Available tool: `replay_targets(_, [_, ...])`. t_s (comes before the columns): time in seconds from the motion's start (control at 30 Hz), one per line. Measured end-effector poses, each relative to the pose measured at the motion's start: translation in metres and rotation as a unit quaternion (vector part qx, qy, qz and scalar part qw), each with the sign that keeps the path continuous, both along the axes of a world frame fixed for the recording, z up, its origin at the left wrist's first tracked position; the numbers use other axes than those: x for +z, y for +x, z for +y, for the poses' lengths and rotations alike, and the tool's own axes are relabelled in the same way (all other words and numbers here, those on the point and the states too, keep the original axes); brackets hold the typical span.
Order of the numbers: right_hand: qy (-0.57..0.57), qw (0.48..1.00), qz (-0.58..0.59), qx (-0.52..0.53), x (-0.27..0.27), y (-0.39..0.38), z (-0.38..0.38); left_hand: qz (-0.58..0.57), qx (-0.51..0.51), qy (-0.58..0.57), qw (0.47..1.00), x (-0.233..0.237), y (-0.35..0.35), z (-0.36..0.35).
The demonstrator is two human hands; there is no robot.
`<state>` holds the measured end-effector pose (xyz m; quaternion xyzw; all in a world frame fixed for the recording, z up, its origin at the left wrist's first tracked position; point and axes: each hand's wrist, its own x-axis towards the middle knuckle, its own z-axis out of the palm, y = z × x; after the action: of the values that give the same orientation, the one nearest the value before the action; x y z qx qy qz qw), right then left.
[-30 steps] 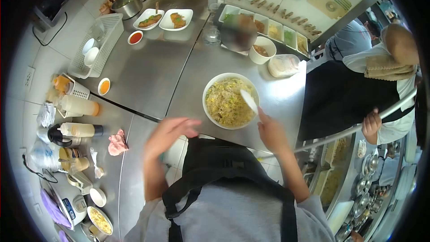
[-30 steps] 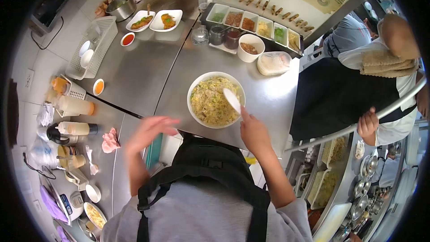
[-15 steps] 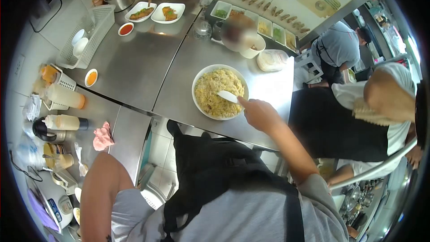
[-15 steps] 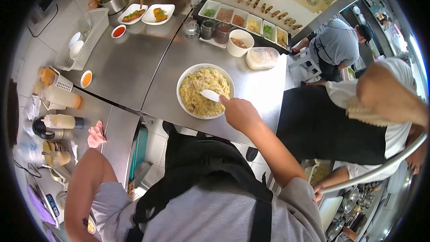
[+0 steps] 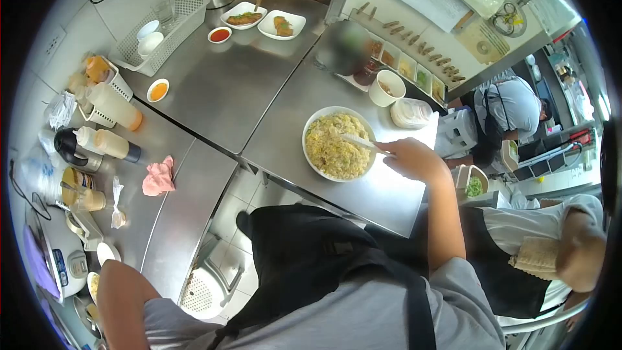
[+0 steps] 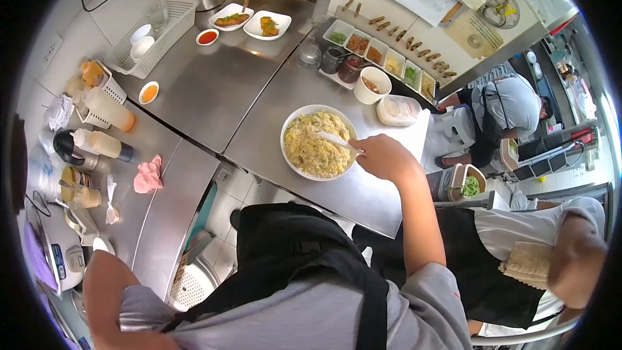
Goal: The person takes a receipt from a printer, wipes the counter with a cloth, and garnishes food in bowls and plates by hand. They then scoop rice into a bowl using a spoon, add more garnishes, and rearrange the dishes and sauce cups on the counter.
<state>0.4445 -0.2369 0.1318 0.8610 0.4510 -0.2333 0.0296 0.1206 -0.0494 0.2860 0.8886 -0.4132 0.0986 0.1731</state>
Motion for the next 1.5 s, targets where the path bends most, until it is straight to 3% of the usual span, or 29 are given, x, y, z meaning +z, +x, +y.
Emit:
replay_targets(0.2, [0.121,0.970,0.131,-0.162,-0.014,-0.017,-0.015,-0.014,0.008,0.005,1.000,0.004,-0.038,0.019])
replay_targets(0.33, [0.151,0.961,0.099,-0.207,-0.045,-0.045,-0.012,-0.018,0.026,0.019,0.999,0.014,-0.072,0.034])
replay_targets(0.43, [0.276,0.938,0.054,-0.204,-0.057,-0.066,-0.014,-0.023,0.063,0.025,0.997,0.023,-0.103,0.047])
replay_targets(0.47, [0.239,0.944,0.018,-0.225,-0.050,-0.076,-0.007,-0.025,0.083,0.028,0.996,0.025,-0.115,0.051])
replay_targets(0.57, [0.238,0.944,-0.095,-0.208,-0.096,-0.087,-0.010,-0.031,0.194,0.005,0.981,0.023,-0.152,0.071])
replay_targets(0.63, [0.366,0.884,-0.031,-0.290,-0.117,-0.107,-0.004,-0.017,0.340,-0.059,0.939,-0.003,-0.170,0.084])
replay_targets(0.67, [0.425,0.852,-0.005,-0.307,-0.126,-0.116,0.004,0.010,0.435,-0.123,0.892,-0.031,-0.174,0.090])
replay_targets(0.73, [0.499,0.828,0.000,-0.256,-0.138,-0.145,0.041,0.085,0.574,-0.282,0.764,-0.104,-0.171,0.093])
replay_targets(0.77, [0.523,0.826,-0.018,-0.210,-0.134,-0.168,0.064,0.146,0.586,-0.386,0.697,-0.148,-0.162,0.087])
replay_targets(0.8, [0.543,0.823,-0.039,-0.163,-0.127,-0.189,0.087,0.194,0.576,-0.483,0.631,-0.189,-0.149,0.075])
replay_targets(0.83, [0.552,0.824,0.001,-0.128,-0.122,-0.210,0.112,0.144,0.469,-0.651,0.580,-0.221,-0.135,0.057])
replay_targets(0.93, [0.544,0.833,0.100,0.018,-0.122,-0.285,0.176,0.231,0.416,-0.645,0.598,-0.267,-0.134,0.052])
replay_targets(0.97, [0.527,0.839,0.101,0.085,-0.124,-0.305,0.189,0.180,0.475,-0.601,0.617,-0.271,-0.136,0.052])
replay_targets(1.0, [0.499,0.839,0.179,0.123,-0.121,-0.326,0.199,0.133,0.530,-0.551,0.631,-0.275,-0.141,0.054])
replay_targets(1.03, [0.468,0.833,0.251,0.158,-0.116,-0.344,0.209,0.116,0.552,-0.560,0.608,-0.281,-0.152,0.058])
replay_targets(1.17, [0.438,0.796,0.284,0.306,-0.115,-0.393,0.241,0.037,0.644,-0.560,0.521,-0.281,-0.201,0.062])
replay_targets(1.37, [0.434,0.757,0.330,0.361,-0.114,-0.437,0.255,0.019,0.724,-0.521,0.452,-0.268,-0.244,0.056])
replay_targets(1.43, [0.416,0.742,0.361,0.381,-0.111,-0.448,0.262,-0.023,0.742,-0.526,0.415,-0.266,-0.252,0.058])
replay_targets(1.5, [0.376,0.735,0.411,0.386,-0.105,-0.443,0.257,-0.137,0.745,-0.553,0.346,-0.272,-0.265,0.067])
